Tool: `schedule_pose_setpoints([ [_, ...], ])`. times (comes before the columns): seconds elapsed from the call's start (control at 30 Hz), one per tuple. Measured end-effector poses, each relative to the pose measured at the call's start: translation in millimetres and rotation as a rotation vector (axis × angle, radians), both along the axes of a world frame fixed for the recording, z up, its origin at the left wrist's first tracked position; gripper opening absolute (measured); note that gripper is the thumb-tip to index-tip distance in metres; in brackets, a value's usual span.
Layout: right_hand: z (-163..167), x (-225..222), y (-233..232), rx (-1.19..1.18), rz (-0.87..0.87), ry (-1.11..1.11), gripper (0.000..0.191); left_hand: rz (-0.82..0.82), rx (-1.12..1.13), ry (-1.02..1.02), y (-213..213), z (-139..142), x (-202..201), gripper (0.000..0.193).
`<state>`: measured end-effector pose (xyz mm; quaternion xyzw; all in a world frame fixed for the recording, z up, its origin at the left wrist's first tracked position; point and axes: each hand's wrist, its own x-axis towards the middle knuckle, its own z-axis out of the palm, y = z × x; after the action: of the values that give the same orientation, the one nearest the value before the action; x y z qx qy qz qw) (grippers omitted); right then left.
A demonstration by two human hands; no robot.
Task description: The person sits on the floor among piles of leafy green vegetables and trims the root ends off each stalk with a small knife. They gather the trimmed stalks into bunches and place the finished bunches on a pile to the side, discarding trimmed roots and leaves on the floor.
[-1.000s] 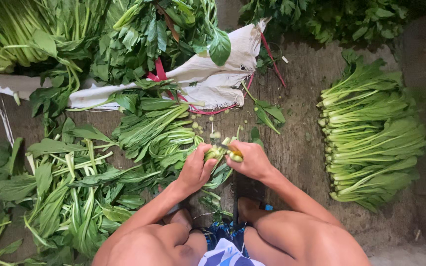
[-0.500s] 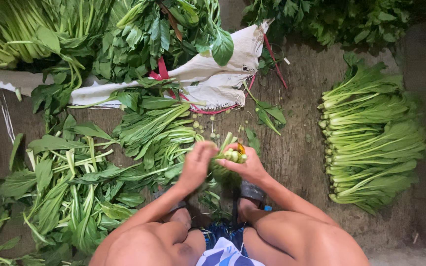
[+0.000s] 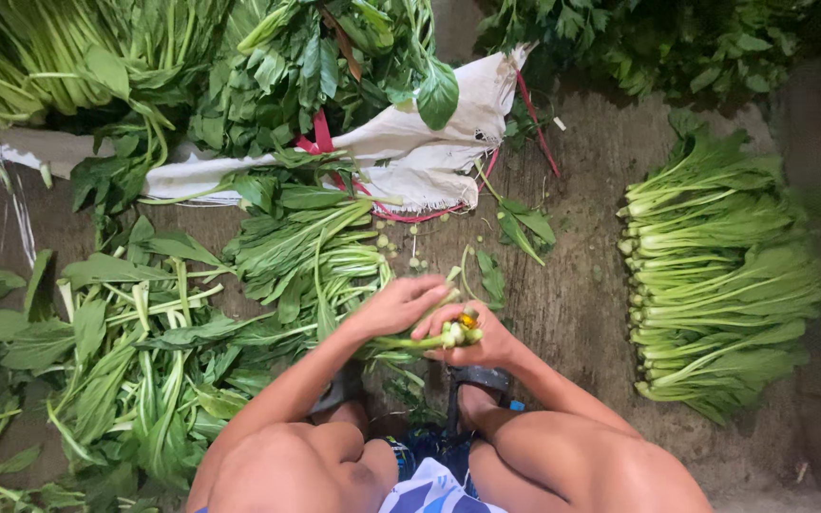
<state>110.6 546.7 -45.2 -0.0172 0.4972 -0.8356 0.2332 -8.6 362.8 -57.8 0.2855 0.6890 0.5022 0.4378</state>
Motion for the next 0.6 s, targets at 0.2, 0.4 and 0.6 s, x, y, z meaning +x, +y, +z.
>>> schedule_pose_setpoints([
  [0.2,-5,17,17,0.093,0.002,0.134,0.024,0.585,0.144,-0.679,5,-61,12,0.032],
  [0.4,-8,27,42,-0.048,-0.247,0.078,0.030,0.914,0.223,-0.727,-23,-75,-5,0.038],
  [0.6,22,30,73,0.210,-0.448,0.183,0.036,0.657,-0.096,0.272,-28,-76,-3,0.034],
])
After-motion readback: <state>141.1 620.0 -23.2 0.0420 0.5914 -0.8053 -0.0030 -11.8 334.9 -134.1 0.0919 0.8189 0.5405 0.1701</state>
